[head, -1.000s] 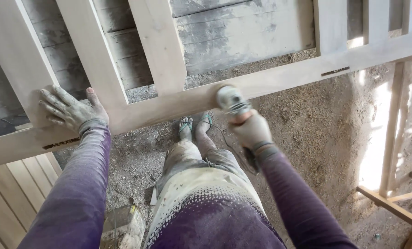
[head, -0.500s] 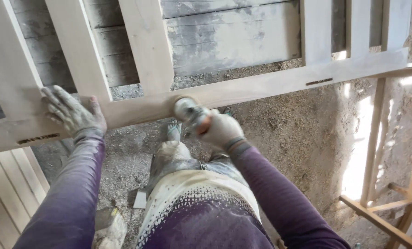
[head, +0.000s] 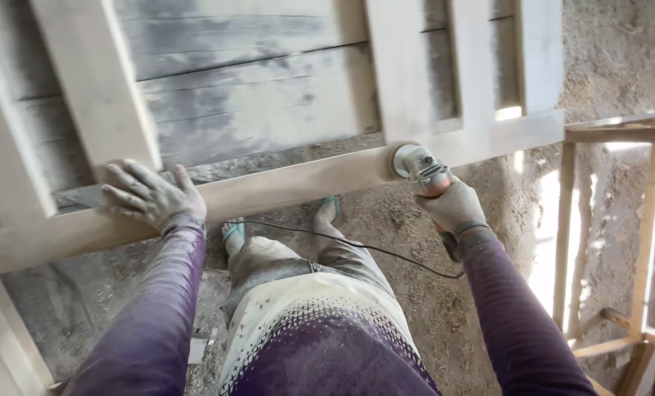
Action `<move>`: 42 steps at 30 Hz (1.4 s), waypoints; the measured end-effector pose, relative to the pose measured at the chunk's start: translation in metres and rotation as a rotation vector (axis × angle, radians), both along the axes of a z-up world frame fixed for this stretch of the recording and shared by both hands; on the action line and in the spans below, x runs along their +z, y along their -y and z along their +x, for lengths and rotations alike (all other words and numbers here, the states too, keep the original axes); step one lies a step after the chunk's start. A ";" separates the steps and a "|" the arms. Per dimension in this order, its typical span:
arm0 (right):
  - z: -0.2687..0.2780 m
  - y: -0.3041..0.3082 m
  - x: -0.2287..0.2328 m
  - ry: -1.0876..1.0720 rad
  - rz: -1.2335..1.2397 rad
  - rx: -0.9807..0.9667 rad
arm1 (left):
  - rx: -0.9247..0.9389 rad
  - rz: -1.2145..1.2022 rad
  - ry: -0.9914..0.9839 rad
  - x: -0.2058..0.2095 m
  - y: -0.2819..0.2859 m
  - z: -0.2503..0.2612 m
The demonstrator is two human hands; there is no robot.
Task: Sand a wooden frame using a power angle grinder with a sanding disc.
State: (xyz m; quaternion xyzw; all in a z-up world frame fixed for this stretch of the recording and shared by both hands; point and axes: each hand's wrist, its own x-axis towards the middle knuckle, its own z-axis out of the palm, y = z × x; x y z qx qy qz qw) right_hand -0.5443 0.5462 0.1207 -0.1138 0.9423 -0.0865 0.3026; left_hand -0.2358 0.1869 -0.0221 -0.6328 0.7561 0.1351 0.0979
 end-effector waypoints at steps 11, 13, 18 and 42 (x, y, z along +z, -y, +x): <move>-0.086 -0.089 -0.021 0.154 0.125 -0.364 | 0.187 -0.014 0.085 0.020 -0.013 -0.039; -0.101 -0.106 -0.032 0.153 -0.071 -0.456 | 0.185 -0.019 0.086 0.021 -0.015 -0.040; -0.127 -0.120 -0.059 0.111 -0.215 -0.552 | 0.205 -0.002 0.083 0.029 -0.019 -0.040; -0.006 0.048 -0.027 0.324 -0.050 0.118 | 0.199 0.070 0.005 0.049 -0.018 -0.045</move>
